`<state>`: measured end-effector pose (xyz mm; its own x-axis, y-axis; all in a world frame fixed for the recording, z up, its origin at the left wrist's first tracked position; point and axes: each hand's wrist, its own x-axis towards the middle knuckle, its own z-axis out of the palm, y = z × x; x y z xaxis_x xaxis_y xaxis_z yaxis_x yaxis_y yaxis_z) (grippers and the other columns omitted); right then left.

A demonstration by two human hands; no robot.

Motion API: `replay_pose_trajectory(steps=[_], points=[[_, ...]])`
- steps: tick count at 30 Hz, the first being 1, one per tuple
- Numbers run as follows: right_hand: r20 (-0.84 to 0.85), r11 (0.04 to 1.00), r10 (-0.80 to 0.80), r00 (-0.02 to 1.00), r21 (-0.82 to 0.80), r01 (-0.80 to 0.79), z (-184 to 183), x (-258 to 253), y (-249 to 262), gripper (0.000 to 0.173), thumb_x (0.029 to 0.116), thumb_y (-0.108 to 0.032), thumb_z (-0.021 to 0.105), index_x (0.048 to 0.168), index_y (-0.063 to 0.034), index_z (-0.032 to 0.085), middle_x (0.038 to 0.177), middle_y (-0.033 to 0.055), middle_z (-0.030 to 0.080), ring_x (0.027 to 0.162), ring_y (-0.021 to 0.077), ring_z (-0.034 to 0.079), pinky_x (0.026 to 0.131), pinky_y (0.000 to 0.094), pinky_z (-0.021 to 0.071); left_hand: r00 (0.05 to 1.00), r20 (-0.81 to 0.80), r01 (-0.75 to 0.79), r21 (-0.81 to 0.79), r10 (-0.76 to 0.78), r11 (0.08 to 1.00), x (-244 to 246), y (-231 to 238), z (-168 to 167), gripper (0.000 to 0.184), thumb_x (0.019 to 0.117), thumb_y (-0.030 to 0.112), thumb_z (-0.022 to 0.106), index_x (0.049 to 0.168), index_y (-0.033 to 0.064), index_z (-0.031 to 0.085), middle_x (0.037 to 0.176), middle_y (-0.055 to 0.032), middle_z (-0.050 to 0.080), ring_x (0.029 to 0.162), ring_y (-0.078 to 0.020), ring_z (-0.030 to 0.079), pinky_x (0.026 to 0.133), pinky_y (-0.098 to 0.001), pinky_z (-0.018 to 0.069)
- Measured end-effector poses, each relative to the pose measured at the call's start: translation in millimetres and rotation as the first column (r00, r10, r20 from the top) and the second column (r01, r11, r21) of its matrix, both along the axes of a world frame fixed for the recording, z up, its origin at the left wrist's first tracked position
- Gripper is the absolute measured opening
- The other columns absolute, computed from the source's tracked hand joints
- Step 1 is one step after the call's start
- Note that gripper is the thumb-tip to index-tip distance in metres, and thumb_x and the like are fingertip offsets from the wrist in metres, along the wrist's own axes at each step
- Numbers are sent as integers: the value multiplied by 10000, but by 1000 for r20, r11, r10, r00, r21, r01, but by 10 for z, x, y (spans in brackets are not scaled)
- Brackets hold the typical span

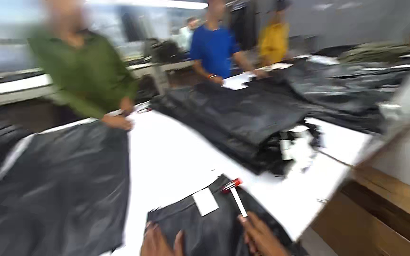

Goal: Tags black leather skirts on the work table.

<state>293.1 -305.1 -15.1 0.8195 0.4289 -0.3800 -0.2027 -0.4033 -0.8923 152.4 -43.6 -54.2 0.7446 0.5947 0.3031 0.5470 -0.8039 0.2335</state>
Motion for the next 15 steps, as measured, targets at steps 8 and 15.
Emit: replay_pose_trajectory(steps=[8,15], points=[[373,954,294,880,-177,-244,443,-58,373,515,1062,-348,500,1471,-39,463,748,80,623,480,189,586,469,399,555,986,-82,-147,2,146,989,41,10,-21,920,947,739,328,1420,-8,582,1525,-186,517,1382,-363,524,1137,-535,398],[802,916,119,585,138,-376,938,-352,1108,641,1095,-417,427,1603,-60,267,816,28,631,530,89,577,443,290,547,981,-138,-149,-55,140,987,18,46,71,867,947,693,346,1430,11,579,1562,-143,485,1361,-316,545,1124,-482,407]])
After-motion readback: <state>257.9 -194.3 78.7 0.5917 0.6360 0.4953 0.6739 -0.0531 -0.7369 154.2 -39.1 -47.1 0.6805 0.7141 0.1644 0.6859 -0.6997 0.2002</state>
